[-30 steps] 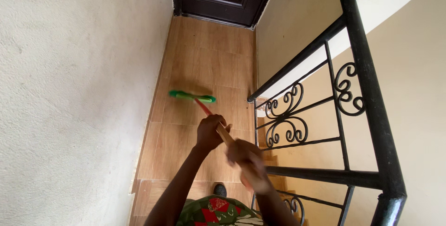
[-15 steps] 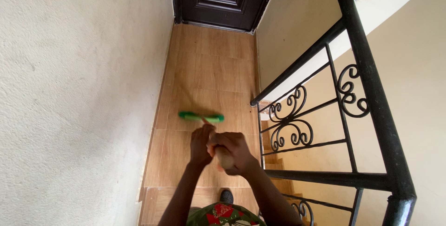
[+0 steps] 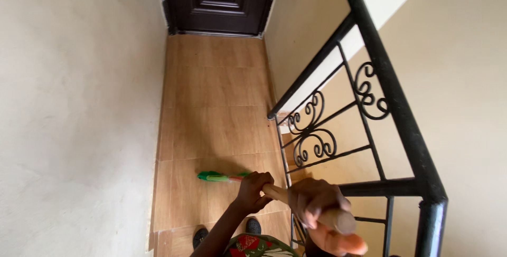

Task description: The person sweeps the tiled floor of a landing using a broom, moving the bristles across the surface near a door and a staircase railing.

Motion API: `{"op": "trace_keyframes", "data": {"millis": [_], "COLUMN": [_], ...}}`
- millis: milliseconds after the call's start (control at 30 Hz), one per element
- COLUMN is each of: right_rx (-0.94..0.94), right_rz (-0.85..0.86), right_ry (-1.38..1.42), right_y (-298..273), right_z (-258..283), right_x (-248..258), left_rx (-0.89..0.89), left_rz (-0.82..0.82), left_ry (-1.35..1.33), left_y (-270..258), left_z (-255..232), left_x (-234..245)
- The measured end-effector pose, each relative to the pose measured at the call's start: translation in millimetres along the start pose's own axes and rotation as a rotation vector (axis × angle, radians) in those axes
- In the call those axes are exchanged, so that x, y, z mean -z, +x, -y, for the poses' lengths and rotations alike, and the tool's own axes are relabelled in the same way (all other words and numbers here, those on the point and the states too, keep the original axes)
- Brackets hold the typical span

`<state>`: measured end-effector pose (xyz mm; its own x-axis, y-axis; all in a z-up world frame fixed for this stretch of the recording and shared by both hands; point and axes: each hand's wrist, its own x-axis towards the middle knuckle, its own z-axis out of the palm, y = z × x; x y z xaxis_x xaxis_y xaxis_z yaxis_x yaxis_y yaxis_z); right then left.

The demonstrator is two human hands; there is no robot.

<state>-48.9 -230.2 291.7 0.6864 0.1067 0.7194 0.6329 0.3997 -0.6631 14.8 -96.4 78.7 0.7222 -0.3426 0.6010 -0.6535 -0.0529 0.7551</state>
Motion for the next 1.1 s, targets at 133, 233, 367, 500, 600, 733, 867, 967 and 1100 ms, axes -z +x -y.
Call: {"op": "trace_keyframes", "data": {"millis": [133,233,367,500,600,733,867,967,1100], "right_rx": [0.143,0.279,0.442,0.267,0.142,0.131,0.050,-0.027,-0.150], "right_rz": [0.075,0.000,0.008,0.028,0.158,0.163,0.052,0.132,-0.093], "right_ry": [0.096,-0.074,-0.312,-0.438,-0.529,-0.499,-0.232,-0.009,0.010], "right_y": [-7,-20,-23,-34,-29,-15,-3,19,19], "right_z": [1,-53,-155,-178,-163,-143,-93,-33,14], "right_x": [19,45,92,103,116,133,163,198,180], "left_rx": [0.063,0.068,0.130,0.400,0.346,0.493,0.298,0.130,0.264], "left_rz": [0.122,0.038,-0.009,0.010,-0.084,-0.044,-0.154,-0.211,-0.018], "left_ry": [0.254,0.376,0.474,0.554,0.490,0.609,0.581,0.448,-0.003], "left_y": [32,59,85,90,91,110,121,125,113], "left_z": [-6,1,29,47,45,21,-20,-34,-22], "left_x": [0,5,3,-16,-27,-47,-76,-106,-131]}}
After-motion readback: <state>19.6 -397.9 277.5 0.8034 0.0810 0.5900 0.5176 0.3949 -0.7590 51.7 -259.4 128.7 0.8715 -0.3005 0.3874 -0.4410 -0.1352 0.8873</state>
